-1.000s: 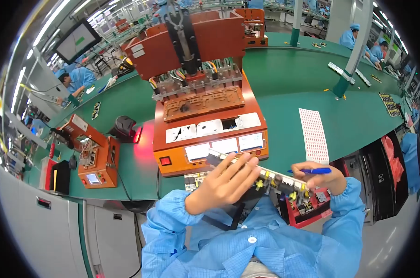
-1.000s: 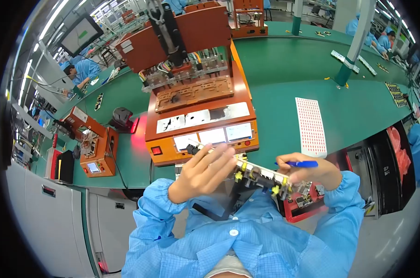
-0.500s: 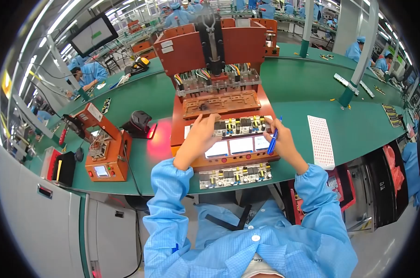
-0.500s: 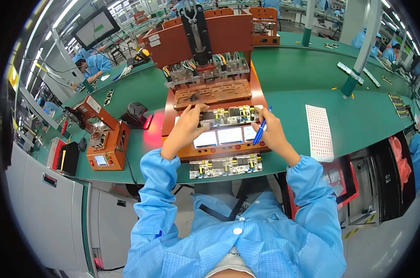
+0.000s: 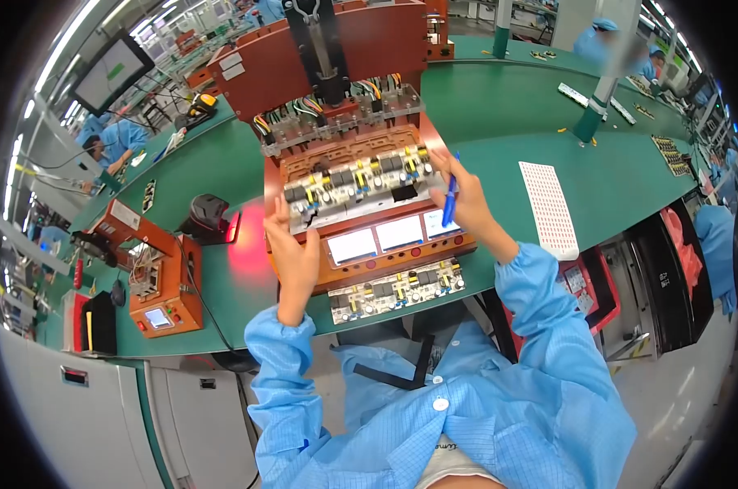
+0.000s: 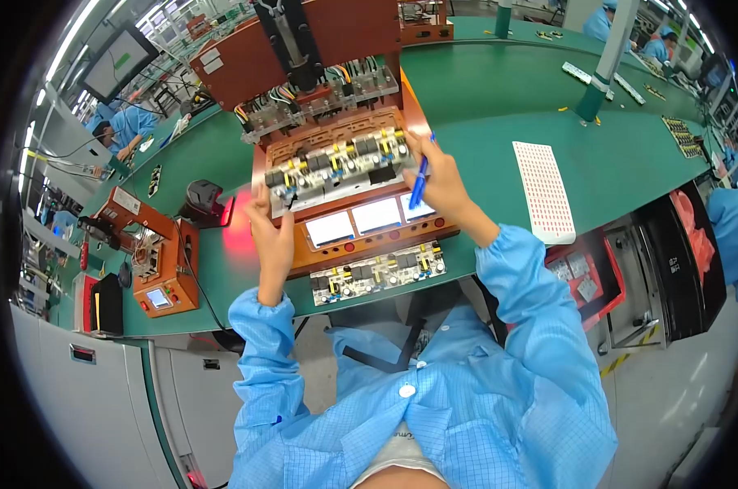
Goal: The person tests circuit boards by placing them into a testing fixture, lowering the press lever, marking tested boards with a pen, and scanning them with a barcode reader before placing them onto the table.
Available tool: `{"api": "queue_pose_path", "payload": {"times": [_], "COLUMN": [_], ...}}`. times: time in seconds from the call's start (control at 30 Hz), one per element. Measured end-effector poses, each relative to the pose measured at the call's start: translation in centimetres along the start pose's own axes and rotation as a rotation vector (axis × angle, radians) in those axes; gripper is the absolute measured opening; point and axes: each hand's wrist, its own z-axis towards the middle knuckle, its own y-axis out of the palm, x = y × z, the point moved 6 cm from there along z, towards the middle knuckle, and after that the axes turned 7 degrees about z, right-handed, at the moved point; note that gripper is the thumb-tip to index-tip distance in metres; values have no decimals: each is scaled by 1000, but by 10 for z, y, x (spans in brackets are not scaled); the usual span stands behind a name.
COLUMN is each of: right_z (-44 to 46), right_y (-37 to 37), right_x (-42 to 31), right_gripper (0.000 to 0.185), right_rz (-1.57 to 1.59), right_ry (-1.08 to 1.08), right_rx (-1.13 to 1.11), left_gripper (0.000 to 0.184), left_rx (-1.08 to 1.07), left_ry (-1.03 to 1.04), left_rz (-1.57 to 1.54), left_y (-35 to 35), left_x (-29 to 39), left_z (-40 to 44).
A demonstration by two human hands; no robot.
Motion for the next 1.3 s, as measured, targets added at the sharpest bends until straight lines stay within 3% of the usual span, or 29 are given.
{"api": "queue_pose_path", "payload": {"times": [0.13, 0.23, 0.4, 0.47, 0.5, 0.57, 0.67, 0.73, 0.87, 0.93, 1.0, 1.07, 1.23, 1.3], "right_z": [43, 62, 61, 62, 63, 60, 48, 31, 7, 2, -2, -7, -19, -20], "right_y": [8, 11, 9, 9, 8, -4, -31, -39, -49, -51, -52, -56, -64, -68], "right_x": [28, 47, 56, 54, 52, 19, -57, -114, -189, -206, -218, -224, -233, -238], "right_gripper": [33, 33, 33, 30, 28, 28, 26, 25, 28, 30, 33, 36, 40, 41], "right_rz": [37, -50, -51, 21, 56, 519, 688, 654, 618, 623, 623, 574, 492, 443], "right_ry": [-14, -32, 2, 63, 94, 134, -174, -265, -335, -375, -411, -447, -470, -515], "right_rx": [-6, -94, -213, -233, -243, 16, 89, 94, 45, 4, -24, -65, -92, -102], "left_gripper": [41, 39, 39, 38, 37, 35, 28, 26, 35, 41, 41, 49, 35, 26], "left_rx": [-6, -111, -168, -180, -165, -133, 275, 486, 653, 584, 470, 94, -283, -217], "left_ry": [27, 45, 62, 44, -4, -95, 17, 309, 684, 714, 616, 765, 37, 592], "left_rz": [-84, 185, 128, 213, 108, -101, -82, 93, 89, 215, 344, 944, -77, 484], "left_y": [11, 17, 20, 17, 16, 12, -28, -60, -87, -88, -78, -54, -30, -25], "left_x": [-21, -39, -57, -42, -40, -36, -6, 31, 118, 160, 173, 150, 154, 144], "left_z": [48, 72, 72, 68, 67, 68, 73, 93, 163, 207, 273, 366, 392, 430]}}
